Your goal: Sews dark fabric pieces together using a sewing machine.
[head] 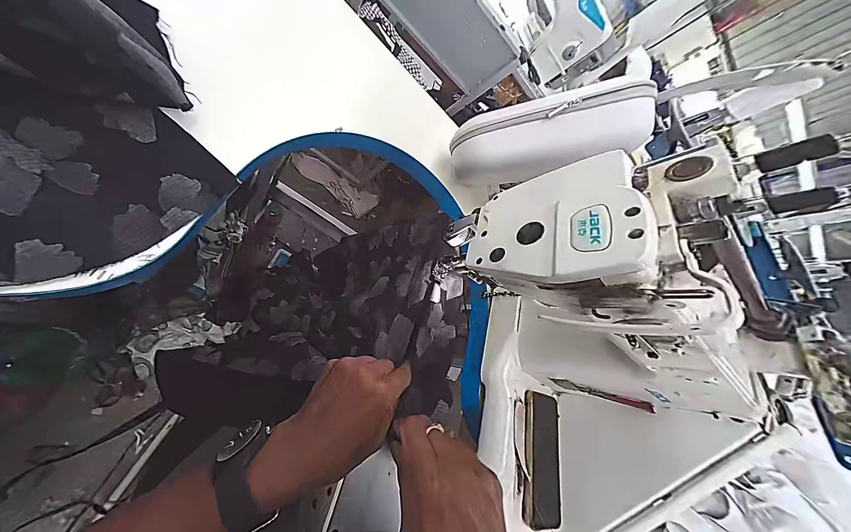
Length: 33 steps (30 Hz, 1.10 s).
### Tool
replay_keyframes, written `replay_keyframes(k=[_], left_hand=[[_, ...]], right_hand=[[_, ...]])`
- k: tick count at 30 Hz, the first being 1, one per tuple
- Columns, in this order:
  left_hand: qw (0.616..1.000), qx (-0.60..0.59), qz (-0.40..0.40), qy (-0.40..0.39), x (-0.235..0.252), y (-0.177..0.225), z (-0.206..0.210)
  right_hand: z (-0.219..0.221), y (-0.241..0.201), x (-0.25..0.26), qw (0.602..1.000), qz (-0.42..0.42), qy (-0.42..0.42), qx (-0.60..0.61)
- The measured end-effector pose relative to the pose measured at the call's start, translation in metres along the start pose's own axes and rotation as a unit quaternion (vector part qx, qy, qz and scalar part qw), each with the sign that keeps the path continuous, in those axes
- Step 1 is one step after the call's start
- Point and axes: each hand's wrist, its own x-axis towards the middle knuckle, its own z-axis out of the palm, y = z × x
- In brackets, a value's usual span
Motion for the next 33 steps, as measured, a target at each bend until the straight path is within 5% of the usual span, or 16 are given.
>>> replay_keyframes(k=[8, 11, 14, 17, 18, 21, 25, 29, 33], left_hand=[[0.999, -0.033, -0.033, 0.026, 0.026, -0.01, 0.009], [0.993, -0.083, -0.079, -0.028, 0.03, -0.012, 0.003], [0.987, -0.087, -0.125, -0.049, 0.015, -0.015, -0.008], [0.987, -0.091, -0.132, -0.029, 0.012, -0.017, -0.002], [0.987, -0.098, -0.123, -0.032, 0.016, -0.011, -0.002], [0.991, -0.074, -0.112, -0.017, 0.022, 0.01, 0.01], [0.986, -0.054, -0.154, 0.013, 0.034, 0.007, 0.023], [0.973, -0.111, -0.204, -0.002, 0.053, -0.002, 0.024], [0.954, -0.042, -0.295, 0.001, 0.034, -0.034, 0.003]], right_hand=[[0.022, 0.001, 0.022, 0.983, 0.033, 0.162, -0.086], [0.033, 0.013, 0.028, 0.982, 0.055, 0.174, -0.051], [0.055, 0.046, 0.003, 0.975, 0.127, 0.119, 0.142], [0.088, 0.077, -0.028, 0.851, 0.17, 0.109, 0.484], [0.083, 0.077, -0.032, 0.844, 0.157, 0.121, 0.499], [0.037, 0.055, -0.02, 0.955, 0.049, 0.168, 0.24], [0.045, 0.035, 0.011, 0.976, -0.014, 0.206, 0.069], [0.047, 0.045, 0.028, 0.975, 0.014, 0.192, 0.107], [0.073, 0.068, -0.007, 0.95, 0.155, 0.056, 0.265]])
